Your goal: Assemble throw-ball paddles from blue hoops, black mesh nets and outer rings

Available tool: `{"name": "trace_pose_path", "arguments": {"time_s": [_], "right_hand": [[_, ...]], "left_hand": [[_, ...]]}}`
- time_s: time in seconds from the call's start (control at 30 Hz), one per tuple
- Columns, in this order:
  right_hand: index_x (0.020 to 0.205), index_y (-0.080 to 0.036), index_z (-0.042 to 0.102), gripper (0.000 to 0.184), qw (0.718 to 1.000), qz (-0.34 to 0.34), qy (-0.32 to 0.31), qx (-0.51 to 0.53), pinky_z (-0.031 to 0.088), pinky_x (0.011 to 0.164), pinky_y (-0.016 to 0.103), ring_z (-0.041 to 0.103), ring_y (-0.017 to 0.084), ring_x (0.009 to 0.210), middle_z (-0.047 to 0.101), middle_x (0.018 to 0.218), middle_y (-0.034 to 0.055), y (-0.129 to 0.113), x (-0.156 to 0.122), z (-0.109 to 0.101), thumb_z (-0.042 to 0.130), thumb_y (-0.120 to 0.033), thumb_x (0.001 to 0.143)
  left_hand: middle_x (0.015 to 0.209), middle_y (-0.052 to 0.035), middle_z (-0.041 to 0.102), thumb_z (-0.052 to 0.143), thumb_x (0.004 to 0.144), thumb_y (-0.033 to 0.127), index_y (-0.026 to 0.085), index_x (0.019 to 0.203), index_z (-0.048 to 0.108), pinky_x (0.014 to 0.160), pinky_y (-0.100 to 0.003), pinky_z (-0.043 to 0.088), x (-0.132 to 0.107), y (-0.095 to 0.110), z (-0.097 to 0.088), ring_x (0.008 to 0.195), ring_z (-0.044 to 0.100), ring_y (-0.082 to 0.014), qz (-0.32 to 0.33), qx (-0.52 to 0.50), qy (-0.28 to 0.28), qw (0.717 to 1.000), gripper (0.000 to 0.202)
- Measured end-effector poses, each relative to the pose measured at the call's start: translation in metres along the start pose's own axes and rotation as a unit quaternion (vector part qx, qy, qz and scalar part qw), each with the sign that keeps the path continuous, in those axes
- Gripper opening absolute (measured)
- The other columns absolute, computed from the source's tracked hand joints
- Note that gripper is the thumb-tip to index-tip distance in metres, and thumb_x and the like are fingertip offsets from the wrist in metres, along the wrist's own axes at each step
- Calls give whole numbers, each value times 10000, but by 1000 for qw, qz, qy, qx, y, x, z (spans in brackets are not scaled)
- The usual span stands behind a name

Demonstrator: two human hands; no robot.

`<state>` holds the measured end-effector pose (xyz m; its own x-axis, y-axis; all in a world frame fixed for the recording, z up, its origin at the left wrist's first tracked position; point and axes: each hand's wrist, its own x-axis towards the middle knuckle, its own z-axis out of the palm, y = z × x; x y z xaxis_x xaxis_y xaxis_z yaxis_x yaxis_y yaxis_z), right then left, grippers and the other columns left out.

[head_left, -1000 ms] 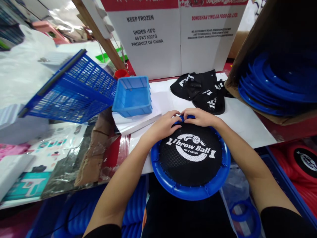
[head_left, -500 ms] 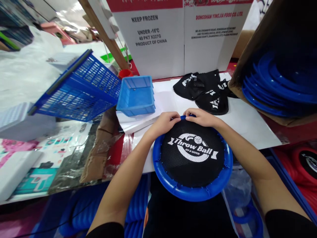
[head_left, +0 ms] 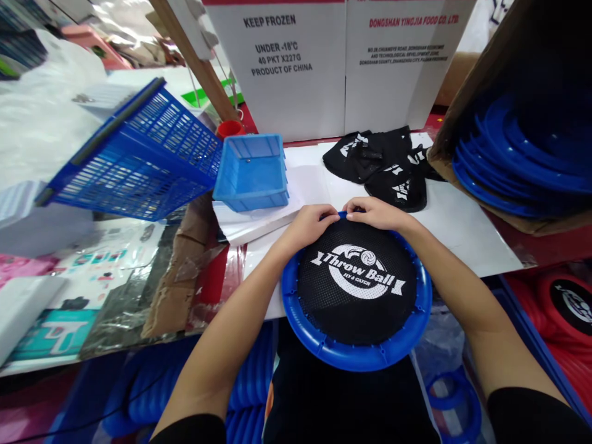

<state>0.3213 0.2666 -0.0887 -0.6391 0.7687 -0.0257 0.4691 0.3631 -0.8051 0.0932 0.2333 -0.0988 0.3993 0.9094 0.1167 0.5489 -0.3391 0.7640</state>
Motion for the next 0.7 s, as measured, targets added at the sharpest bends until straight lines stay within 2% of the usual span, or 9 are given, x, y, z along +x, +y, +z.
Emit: {"name": "trace_pose_path", "arguments": {"time_s": [0.2, 0.37, 0.53, 0.7], "right_hand": [[873, -198, 651, 151, 1000, -4, 21, -22, 474, 883, 380, 628, 224, 923, 713, 958, 55, 2, 1, 4, 616, -345, 870], [863, -200, 656, 90, 998, 0, 42, -52, 474, 904, 376, 644, 224, 934, 730, 969, 53, 0, 3, 8, 617, -282, 865], [864, -197, 644, 77, 996, -6, 48, -75, 470, 891, 362, 648, 220, 923, 734, 973, 57, -4, 0, 10, 597, -256, 879], [866, -206, 616, 90, 992, -34, 60, -103, 466, 853, 354, 629, 214, 895, 711, 936, 56, -2, -2, 12, 573, -265, 919]], "left_hand": [[894, -42, 804, 655, 894, 233, 200, 860, 764, 877, -367, 560, 3, -8, -2, 850, 704, -196, 0, -44, -19, 999, 118], [882, -28, 796, 690, 872, 196, 192, 940, 739, 865, -353, 566, 3, -9, -1, 824, 705, -175, 0, -52, -1, 999, 84], [928, -39, 780, 608, 950, 205, 196, 921, 721, 848, -344, 554, 0, -5, -2, 871, 695, -182, 59, 17, -4, 998, 117], [1098, -74, 737, 587, 1014, 294, 217, 1029, 731, 993, -421, 532, -7, -1, -2, 1052, 663, -226, 159, 104, -21, 982, 164]]}}
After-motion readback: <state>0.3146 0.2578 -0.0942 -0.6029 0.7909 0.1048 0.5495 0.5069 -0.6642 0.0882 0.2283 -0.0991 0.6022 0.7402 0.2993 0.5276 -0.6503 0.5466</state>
